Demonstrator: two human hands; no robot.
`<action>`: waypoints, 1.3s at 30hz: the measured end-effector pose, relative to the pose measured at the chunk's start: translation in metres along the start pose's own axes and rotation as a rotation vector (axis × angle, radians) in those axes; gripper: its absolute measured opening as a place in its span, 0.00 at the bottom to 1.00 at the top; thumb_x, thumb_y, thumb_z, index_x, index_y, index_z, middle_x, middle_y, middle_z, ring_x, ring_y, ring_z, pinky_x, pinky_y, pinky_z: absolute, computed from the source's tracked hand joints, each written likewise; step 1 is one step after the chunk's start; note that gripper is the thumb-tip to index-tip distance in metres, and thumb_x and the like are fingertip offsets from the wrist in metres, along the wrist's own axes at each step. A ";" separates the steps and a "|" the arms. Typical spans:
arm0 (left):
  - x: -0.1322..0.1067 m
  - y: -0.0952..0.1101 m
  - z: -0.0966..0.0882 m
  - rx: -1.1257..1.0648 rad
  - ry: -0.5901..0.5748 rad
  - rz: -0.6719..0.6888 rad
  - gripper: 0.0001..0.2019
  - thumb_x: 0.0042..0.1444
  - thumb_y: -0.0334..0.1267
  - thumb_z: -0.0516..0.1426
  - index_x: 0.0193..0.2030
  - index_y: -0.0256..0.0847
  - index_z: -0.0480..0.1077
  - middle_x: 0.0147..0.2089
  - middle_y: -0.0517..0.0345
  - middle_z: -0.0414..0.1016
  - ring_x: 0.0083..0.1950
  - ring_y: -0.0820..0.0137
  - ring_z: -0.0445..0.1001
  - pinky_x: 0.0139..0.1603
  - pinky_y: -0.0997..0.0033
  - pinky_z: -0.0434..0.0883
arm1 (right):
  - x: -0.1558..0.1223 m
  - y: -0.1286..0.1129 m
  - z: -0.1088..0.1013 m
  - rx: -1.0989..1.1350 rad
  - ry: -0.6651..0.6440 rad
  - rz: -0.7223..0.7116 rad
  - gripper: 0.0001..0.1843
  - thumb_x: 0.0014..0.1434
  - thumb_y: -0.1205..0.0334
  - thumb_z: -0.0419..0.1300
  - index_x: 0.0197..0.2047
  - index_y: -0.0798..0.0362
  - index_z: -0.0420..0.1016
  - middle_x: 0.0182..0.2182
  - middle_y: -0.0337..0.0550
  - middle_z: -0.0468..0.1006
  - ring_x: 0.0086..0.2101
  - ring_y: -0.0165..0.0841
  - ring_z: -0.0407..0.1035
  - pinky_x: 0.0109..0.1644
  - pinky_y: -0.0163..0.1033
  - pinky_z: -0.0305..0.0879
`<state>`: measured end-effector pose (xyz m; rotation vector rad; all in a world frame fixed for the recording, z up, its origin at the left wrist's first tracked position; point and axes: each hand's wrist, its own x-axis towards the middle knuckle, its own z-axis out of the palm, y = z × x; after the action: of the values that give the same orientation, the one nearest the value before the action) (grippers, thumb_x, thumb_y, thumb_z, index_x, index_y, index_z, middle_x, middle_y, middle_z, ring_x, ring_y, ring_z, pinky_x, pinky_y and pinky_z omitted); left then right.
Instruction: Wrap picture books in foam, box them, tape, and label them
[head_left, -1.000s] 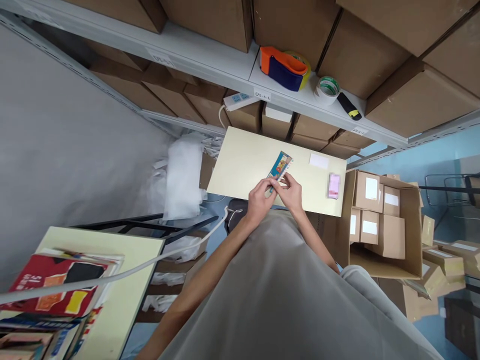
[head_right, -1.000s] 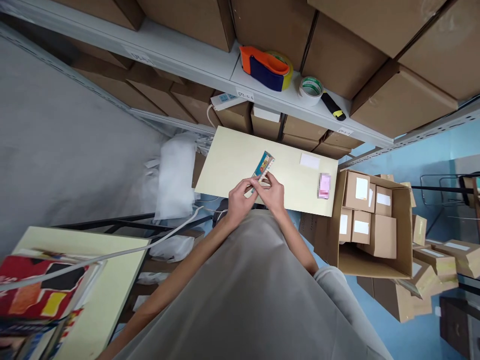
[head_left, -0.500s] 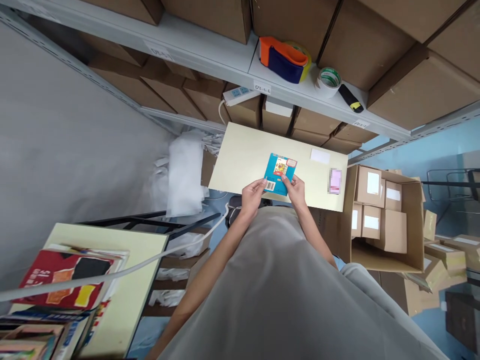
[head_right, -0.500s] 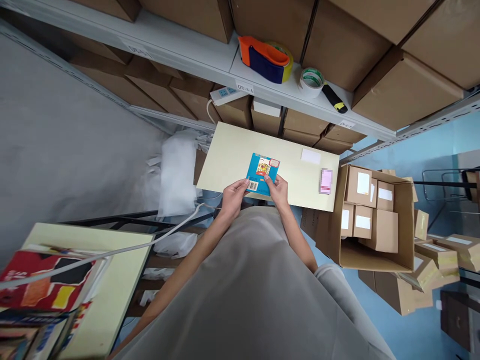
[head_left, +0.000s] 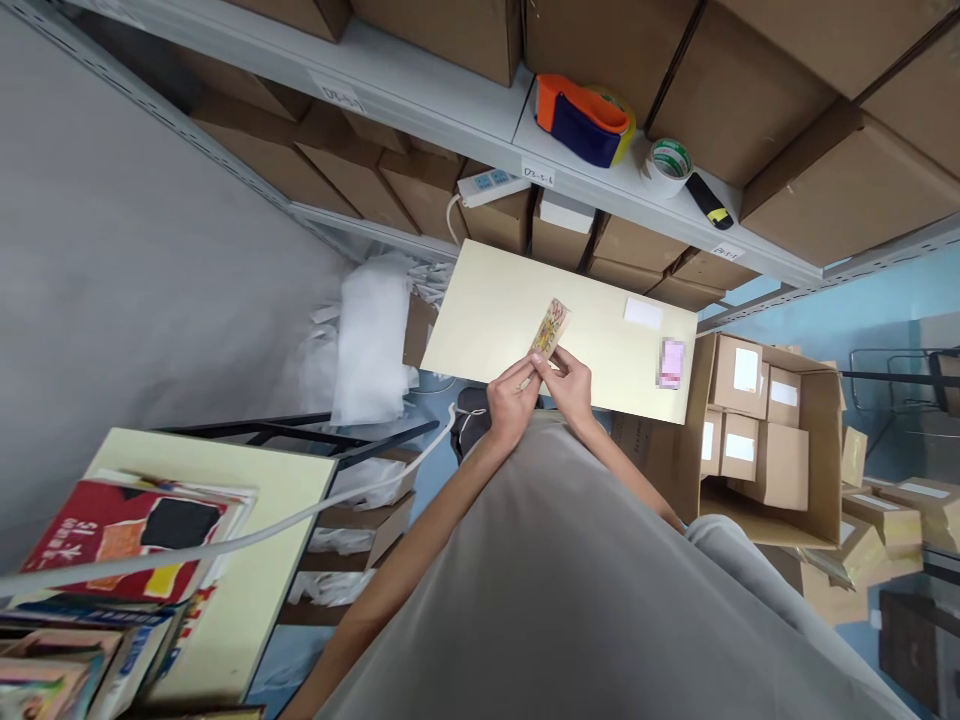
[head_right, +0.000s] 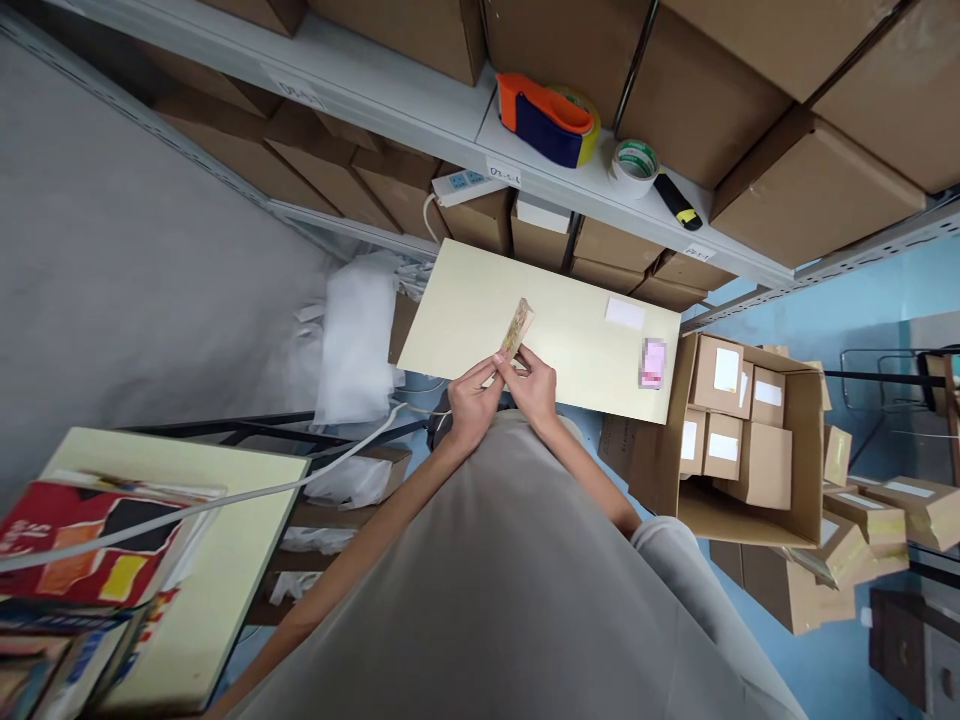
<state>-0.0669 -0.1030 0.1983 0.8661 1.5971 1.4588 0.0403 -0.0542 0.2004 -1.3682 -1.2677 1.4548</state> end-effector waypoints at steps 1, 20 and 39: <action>0.000 0.001 -0.001 0.019 -0.040 0.027 0.11 0.60 0.46 0.74 0.47 0.50 0.90 0.57 0.49 0.90 0.66 0.49 0.85 0.80 0.46 0.74 | 0.002 0.000 0.000 0.008 0.006 -0.012 0.35 0.61 0.26 0.72 0.54 0.49 0.89 0.54 0.48 0.91 0.59 0.49 0.84 0.64 0.52 0.85; 0.022 -0.028 -0.001 -0.344 0.108 -0.355 0.33 0.47 0.70 0.74 0.42 0.41 0.80 0.44 0.49 0.88 0.50 0.57 0.86 0.53 0.60 0.82 | 0.022 0.025 -0.019 0.092 0.002 0.133 0.41 0.61 0.20 0.68 0.53 0.51 0.86 0.49 0.50 0.91 0.55 0.47 0.83 0.57 0.49 0.85; 0.017 -0.009 0.001 0.117 0.078 0.076 0.25 0.64 0.57 0.70 0.62 0.47 0.85 0.69 0.43 0.84 0.68 0.51 0.78 0.72 0.48 0.75 | 0.027 0.015 -0.022 0.017 0.155 0.031 0.34 0.63 0.23 0.64 0.44 0.49 0.82 0.41 0.48 0.89 0.46 0.45 0.83 0.51 0.47 0.83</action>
<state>-0.0735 -0.0887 0.1875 0.9562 1.7388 1.4791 0.0601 -0.0283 0.1807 -1.4654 -1.1370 1.3493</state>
